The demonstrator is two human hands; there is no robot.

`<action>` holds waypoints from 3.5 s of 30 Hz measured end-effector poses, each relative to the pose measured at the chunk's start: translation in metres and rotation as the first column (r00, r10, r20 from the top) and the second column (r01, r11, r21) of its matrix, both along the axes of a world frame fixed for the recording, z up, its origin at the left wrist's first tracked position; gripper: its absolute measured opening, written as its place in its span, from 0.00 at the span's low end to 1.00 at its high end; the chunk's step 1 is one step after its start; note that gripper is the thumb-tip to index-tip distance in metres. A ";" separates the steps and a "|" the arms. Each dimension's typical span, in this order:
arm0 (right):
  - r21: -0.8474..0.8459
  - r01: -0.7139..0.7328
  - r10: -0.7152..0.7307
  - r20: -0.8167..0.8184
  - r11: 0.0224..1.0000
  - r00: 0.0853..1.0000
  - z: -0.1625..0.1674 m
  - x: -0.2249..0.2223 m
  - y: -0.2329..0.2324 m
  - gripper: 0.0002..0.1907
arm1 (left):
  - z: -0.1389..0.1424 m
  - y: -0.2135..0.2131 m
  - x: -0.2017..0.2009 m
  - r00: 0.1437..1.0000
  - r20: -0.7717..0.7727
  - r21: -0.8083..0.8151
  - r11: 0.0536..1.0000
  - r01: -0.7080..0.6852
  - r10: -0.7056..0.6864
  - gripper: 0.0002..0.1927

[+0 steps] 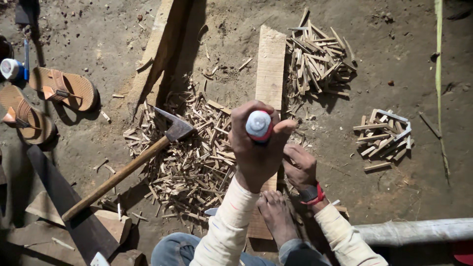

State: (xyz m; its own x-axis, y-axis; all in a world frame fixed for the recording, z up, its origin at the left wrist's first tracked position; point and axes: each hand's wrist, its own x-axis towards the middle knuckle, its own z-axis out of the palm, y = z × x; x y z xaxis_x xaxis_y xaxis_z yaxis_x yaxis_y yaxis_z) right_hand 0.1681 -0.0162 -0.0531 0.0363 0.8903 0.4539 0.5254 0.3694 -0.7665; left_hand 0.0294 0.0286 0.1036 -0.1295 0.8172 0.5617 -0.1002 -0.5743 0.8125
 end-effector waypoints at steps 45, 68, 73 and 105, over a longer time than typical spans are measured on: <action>0.063 0.158 -0.158 -0.015 0.985 0.987 0.004 -0.010 -0.002 0.08 | -0.090 -0.027 -0.009 1.000 -0.007 -0.150 0.989 0.016 -0.017 0.19; 0.088 0.049 -0.053 0.042 0.995 0.998 -0.010 -0.008 0.008 0.09 | -0.007 -0.015 -0.018 0.992 0.126 -0.056 0.998 0.024 -0.016 0.21; -0.019 0.097 -0.097 0.003 0.995 0.995 -0.017 -0.012 0.003 0.12 | -0.001 -0.009 -0.014 0.999 0.047 -0.026 1.000 0.015 -0.014 0.22; 0.086 -0.080 0.072 0.086 0.993 0.994 -0.021 -0.006 -0.001 0.11 | -0.005 -0.010 -0.002 0.993 -0.097 0.039 0.997 -0.066 0.069 0.28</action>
State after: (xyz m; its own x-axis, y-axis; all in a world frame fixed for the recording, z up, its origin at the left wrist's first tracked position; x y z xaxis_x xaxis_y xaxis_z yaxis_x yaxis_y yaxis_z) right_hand 0.1624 -0.0176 -0.0739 -0.0707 0.8450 0.5300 0.5534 0.4753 -0.6840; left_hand 0.0278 0.0185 0.0984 -0.1267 0.7874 0.6033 0.0190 -0.6062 0.7951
